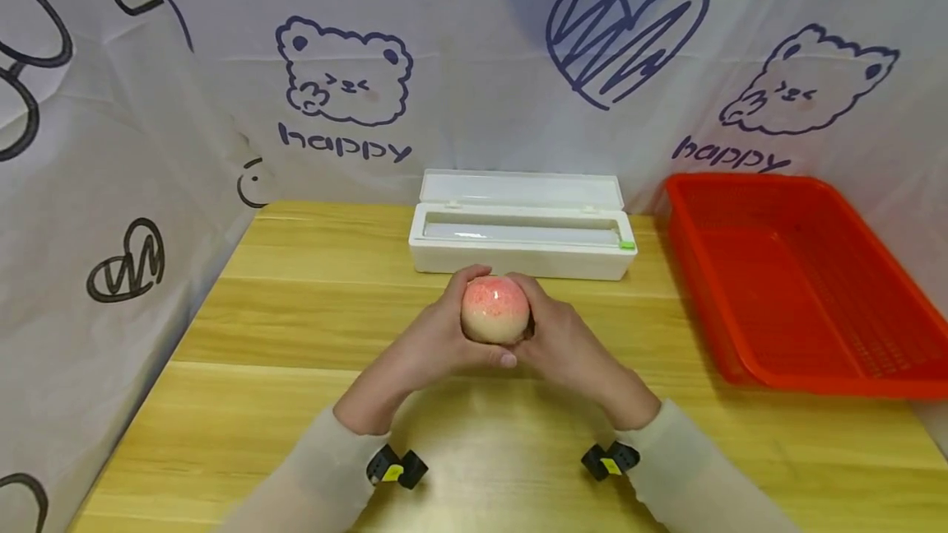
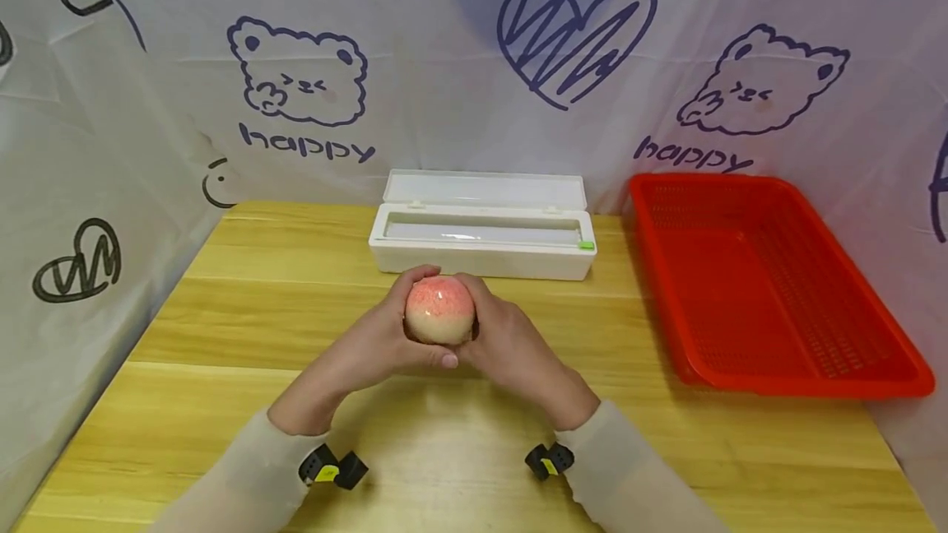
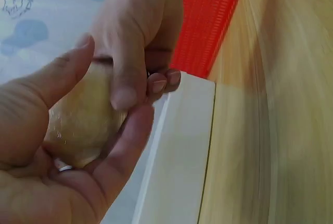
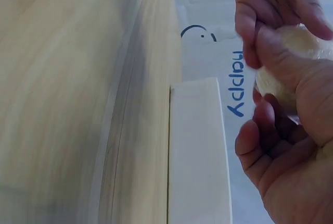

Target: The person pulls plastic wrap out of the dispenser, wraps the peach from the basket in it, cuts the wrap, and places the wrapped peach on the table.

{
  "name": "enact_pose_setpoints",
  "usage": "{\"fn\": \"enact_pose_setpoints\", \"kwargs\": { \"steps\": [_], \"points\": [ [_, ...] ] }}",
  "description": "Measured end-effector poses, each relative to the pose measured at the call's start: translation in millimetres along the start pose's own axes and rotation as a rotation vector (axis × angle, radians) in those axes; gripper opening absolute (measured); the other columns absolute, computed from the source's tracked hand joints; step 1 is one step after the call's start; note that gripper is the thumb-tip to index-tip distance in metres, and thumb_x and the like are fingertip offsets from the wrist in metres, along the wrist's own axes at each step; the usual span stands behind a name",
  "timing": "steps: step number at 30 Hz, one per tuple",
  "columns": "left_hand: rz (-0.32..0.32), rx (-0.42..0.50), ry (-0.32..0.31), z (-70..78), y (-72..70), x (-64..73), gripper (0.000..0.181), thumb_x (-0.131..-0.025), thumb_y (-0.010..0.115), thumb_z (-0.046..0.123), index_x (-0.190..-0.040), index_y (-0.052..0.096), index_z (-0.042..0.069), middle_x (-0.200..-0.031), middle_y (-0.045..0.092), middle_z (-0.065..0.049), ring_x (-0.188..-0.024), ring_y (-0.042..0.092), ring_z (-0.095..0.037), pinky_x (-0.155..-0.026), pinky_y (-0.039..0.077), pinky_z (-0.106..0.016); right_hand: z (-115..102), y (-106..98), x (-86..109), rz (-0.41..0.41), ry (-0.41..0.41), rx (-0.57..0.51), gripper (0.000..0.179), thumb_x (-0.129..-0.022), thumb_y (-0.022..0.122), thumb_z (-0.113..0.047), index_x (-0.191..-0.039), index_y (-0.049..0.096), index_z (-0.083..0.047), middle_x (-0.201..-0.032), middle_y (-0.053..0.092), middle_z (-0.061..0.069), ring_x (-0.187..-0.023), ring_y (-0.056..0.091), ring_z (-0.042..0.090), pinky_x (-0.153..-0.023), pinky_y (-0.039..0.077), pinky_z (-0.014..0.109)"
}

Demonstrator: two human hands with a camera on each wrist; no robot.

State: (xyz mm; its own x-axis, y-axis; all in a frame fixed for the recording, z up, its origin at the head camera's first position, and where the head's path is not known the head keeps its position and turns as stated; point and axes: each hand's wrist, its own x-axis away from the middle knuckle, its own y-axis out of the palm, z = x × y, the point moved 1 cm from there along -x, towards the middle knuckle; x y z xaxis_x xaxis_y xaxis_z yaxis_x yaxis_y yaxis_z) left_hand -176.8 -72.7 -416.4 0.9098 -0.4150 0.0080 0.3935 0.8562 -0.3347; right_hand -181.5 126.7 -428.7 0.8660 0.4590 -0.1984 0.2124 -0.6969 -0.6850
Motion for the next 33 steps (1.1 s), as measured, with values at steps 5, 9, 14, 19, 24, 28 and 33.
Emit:
{"fn": "enact_pose_setpoints", "kwargs": {
  "steps": [5, 9, 14, 19, 24, 28, 33],
  "points": [
    [0.056, 0.094, -0.008, 1.0, -3.3, 0.4, 0.088, -0.079, 0.095, 0.020, -0.149, 0.041, 0.016, -0.144, 0.057, -0.007, -0.124, 0.062, -0.025, -0.102, 0.054, -0.044, 1.0, -1.9, -0.9, -0.029, 0.070, -0.228, 0.077, -0.090, 0.081, -0.002, -0.157, 0.043, -0.009, -0.125, 0.066, 0.015, -0.100, 0.061, 0.023, -0.084, 0.056, 0.030],
    [0.034, 0.184, -0.028, 1.0, -10.2, 1.7, 0.082, -0.080, 0.093, 0.014, -0.146, 0.043, 0.014, -0.142, 0.057, -0.009, -0.119, 0.064, -0.027, -0.095, 0.058, -0.042, 2.5, -4.0, 1.2, -0.016, 0.077, -0.385, 0.067, -0.090, 0.084, -0.006, -0.150, 0.055, -0.008, -0.107, 0.070, 0.009, -0.090, 0.066, 0.020, -0.074, 0.057, 0.024],
    [-0.015, 0.163, -0.027, 4.1, -14.7, 2.0, 0.079, -0.080, 0.092, 0.015, -0.142, 0.043, 0.010, -0.138, 0.058, -0.011, -0.114, 0.065, -0.027, -0.092, 0.059, -0.040, 1.3, -5.8, 3.6, 0.022, 0.029, -0.360, 0.059, -0.088, 0.085, -0.007, -0.142, 0.061, -0.006, -0.094, 0.074, 0.005, -0.079, 0.070, 0.015, -0.069, 0.059, 0.027],
    [-0.090, 0.171, -0.006, 5.1, -17.5, 5.0, 0.077, -0.081, 0.091, 0.011, -0.142, 0.043, 0.011, -0.138, 0.059, -0.012, -0.116, 0.065, -0.026, -0.096, 0.056, -0.039, -0.4, -8.7, 3.6, -0.081, 0.070, -0.417, 0.069, -0.088, 0.084, -0.004, -0.150, 0.054, -0.006, -0.111, 0.077, 0.010, -0.091, 0.072, 0.017, -0.078, 0.061, 0.027],
    [-0.157, 0.203, 0.020, 5.2, -18.9, 6.9, 0.072, -0.084, 0.089, 0.007, -0.139, 0.042, 0.010, -0.140, 0.057, -0.014, -0.119, 0.063, -0.027, -0.097, 0.056, -0.040, 2.0, -7.4, 4.0, -0.108, 0.093, -0.438, 0.075, -0.089, 0.086, -0.013, -0.155, 0.052, -0.007, -0.117, 0.076, 0.013, -0.089, 0.070, 0.019, -0.075, 0.060, 0.026],
    [-0.098, 0.173, 0.007, 6.0, -16.2, 4.9, 0.085, -0.083, 0.090, 0.008, -0.149, 0.038, 0.020, -0.145, 0.054, -0.010, -0.121, 0.062, -0.027, -0.096, 0.055, -0.039, 3.2, -4.1, 3.5, -0.044, 0.072, -0.403, 0.076, -0.090, 0.084, -0.010, -0.157, 0.049, -0.009, -0.126, 0.072, 0.012, -0.093, 0.066, 0.020, -0.077, 0.058, 0.024],
    [0.076, 0.105, 0.010, 8.3, -6.8, 0.6, 0.102, -0.082, 0.093, 0.013, -0.161, 0.028, 0.021, -0.153, 0.049, -0.012, -0.126, 0.062, -0.028, -0.098, 0.057, -0.041, -1.5, -1.1, 2.2, 0.073, 0.027, -0.308, 0.073, -0.094, 0.077, -0.002, -0.160, 0.044, -0.008, -0.115, 0.070, 0.013, -0.092, 0.063, 0.020, -0.079, 0.056, 0.023]
  ]
}}
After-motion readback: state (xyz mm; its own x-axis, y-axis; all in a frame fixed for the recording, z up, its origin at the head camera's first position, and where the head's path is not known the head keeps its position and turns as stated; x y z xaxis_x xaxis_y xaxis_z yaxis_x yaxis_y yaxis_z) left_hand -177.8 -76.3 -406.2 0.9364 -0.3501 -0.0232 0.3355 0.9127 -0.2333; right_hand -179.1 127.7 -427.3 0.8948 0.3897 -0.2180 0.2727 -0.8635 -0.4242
